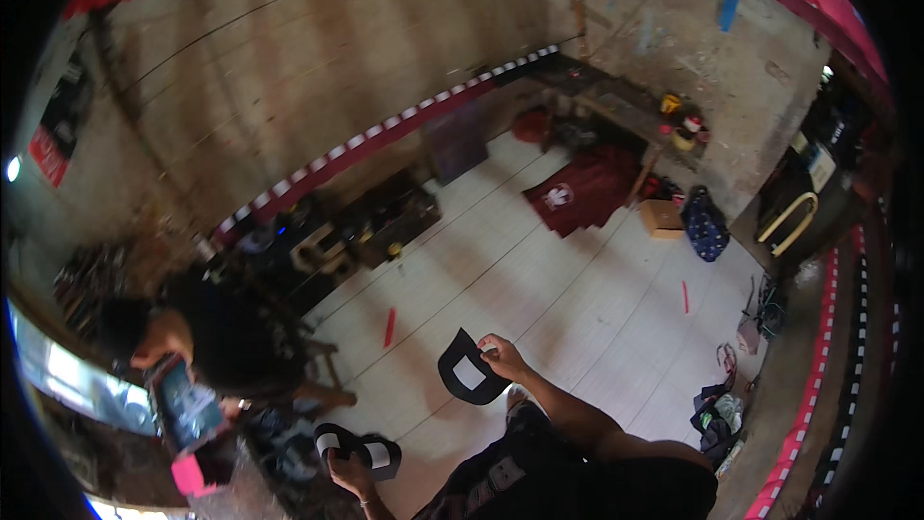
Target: The person repeatedly picks up red and black rectangular pieces with white labels from a table and places them onto a long horizontal strip mounted on the wall. The person alternates between red and black pieces to form a patterned strip.
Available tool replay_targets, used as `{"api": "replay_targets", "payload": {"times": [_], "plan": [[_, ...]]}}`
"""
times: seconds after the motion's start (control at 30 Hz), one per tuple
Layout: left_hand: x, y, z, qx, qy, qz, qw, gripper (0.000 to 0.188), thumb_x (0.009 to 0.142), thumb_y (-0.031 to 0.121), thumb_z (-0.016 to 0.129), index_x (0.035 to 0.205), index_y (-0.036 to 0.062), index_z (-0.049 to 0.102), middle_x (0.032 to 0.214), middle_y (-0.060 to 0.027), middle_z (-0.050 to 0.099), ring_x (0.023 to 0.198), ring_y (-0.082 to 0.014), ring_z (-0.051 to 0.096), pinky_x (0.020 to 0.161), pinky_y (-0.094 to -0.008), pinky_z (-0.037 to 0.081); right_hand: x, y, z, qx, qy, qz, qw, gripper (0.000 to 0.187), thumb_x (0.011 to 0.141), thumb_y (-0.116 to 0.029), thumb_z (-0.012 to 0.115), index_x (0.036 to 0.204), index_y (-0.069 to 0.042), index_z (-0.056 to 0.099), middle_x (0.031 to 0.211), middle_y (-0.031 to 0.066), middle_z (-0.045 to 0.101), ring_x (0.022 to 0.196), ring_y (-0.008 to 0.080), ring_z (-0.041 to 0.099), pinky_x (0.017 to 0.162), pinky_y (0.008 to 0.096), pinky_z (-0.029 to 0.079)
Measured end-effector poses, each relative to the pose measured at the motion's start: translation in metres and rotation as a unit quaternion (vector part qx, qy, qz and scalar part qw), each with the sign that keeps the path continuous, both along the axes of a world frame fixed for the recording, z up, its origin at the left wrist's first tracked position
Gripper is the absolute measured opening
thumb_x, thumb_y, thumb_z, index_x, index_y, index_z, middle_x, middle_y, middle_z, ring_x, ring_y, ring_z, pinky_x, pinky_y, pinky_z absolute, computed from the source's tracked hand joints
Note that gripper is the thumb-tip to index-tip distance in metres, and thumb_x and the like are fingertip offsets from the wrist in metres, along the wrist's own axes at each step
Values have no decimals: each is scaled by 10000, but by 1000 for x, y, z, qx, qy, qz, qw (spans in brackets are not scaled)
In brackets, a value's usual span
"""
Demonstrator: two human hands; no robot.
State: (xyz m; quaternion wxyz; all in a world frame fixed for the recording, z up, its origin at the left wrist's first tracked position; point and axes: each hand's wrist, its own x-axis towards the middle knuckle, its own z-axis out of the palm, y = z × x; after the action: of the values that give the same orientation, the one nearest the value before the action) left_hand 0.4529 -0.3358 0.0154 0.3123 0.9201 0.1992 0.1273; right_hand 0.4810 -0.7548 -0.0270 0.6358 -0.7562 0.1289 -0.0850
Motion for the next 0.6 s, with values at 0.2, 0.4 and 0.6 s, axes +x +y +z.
{"api": "replay_targets", "payload": {"times": [0.2, 0.4, 0.6], "plan": [[144, -203, 28, -45, -100, -98, 989, 544, 644, 37, 709, 1157, -63, 558, 941, -258, 637, 821, -354, 628, 773, -417, 474, 5, -204, 22, -51, 56, -67, 995, 223, 813, -42, 581, 1024, -52, 656, 828, 63, 664, 748, 91, 585, 700, 236, 469], [258, -364, 41, -117, -152, -251, 949, 508, 687, 36, 709, 1165, -52, 559, 826, -183, 638, 692, -206, 602, 645, -321, 495, 22, -332, 21, -100, 174, -156, 967, 294, 731, -113, 666, 1012, -30, 650, 952, 124, 680, 861, 219, 660, 763, 314, 519], [359, -515, 38, -213, 5, -298, 931, 480, 714, 29, 706, 1165, -45, 559, 570, -100, 588, 530, -129, 530, 586, -277, 476, 40, -422, -47, -231, 234, -300, 895, 266, 676, -218, 657, 857, -25, 680, 868, 171, 663, 813, 342, 640, 748, 401, 520]]}}
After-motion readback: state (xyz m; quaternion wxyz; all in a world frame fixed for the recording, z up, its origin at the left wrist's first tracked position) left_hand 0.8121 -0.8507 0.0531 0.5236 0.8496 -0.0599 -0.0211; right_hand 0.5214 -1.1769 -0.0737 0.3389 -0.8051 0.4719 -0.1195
